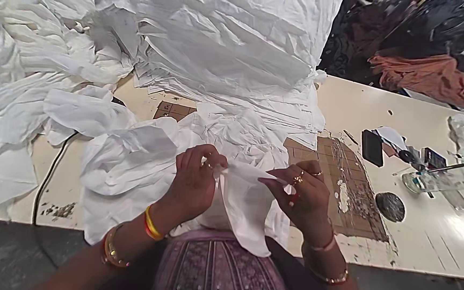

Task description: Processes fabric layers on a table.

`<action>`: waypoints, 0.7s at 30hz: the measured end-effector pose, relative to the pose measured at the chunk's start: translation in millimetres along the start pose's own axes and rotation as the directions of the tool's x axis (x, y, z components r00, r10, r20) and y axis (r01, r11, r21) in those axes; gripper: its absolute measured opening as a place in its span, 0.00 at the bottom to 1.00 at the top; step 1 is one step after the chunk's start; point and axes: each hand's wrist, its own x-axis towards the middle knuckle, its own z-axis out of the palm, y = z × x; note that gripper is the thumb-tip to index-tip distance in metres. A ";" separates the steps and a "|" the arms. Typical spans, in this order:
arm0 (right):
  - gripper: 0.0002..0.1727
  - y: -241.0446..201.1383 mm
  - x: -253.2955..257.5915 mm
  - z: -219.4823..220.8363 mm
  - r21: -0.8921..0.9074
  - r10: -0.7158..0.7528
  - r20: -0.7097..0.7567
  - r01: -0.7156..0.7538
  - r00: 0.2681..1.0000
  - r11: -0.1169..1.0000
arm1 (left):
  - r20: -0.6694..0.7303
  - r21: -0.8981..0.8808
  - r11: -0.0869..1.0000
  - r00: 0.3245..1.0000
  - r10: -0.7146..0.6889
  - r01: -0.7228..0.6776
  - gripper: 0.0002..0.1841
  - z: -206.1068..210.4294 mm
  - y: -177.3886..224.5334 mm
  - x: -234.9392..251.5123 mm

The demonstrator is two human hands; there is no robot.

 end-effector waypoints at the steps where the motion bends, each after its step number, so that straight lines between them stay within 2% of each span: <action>1: 0.14 -7.4 0.1 5.3 -0.052 0.013 -0.003 -0.013 1.000 0.999 | 0.038 -0.061 0.993 0.995 -0.096 0.098 0.15 6.1 0.7 2.1; 3: 0.12 -21.6 -0.4 19.1 -0.077 0.039 0.000 -0.039 0.999 0.996 | 0.066 -0.215 0.958 0.981 -0.180 0.190 0.21 19.2 5.5 3.1; 4: 0.11 -27.5 -0.9 25.6 -0.077 0.046 0.000 -0.046 0.999 0.996 | 0.041 -0.245 0.956 0.987 -0.155 0.160 0.24 26.5 7.5 3.3; 6: 0.11 -33.9 -3.0 32.5 -0.065 0.066 -0.009 -0.066 0.998 0.996 | -0.012 -0.207 0.976 0.997 -0.074 0.070 0.23 38.3 5.6 5.2; 9: 0.14 -32.9 -6.2 28.9 0.108 0.152 0.019 -0.153 0.988 0.982 | -0.038 -0.108 0.994 0.999 0.000 -0.004 0.19 46.0 -8.2 11.1; 12: 0.15 -32.3 -8.9 26.7 0.154 0.165 0.056 -0.171 0.985 0.973 | 0.061 -0.103 0.973 0.975 0.215 -0.208 0.14 50.1 -14.0 12.8; 15: 0.15 -29.1 -9.1 23.9 0.146 0.162 0.069 -0.171 0.984 0.974 | 0.053 -0.162 0.921 0.928 0.368 -0.355 0.14 54.4 -11.3 6.8; 21: 0.17 -23.4 -8.5 16.9 0.146 0.153 0.107 -0.167 0.982 0.975 | 0.096 -0.267 0.906 0.927 0.363 -0.328 0.21 55.3 -26.5 4.6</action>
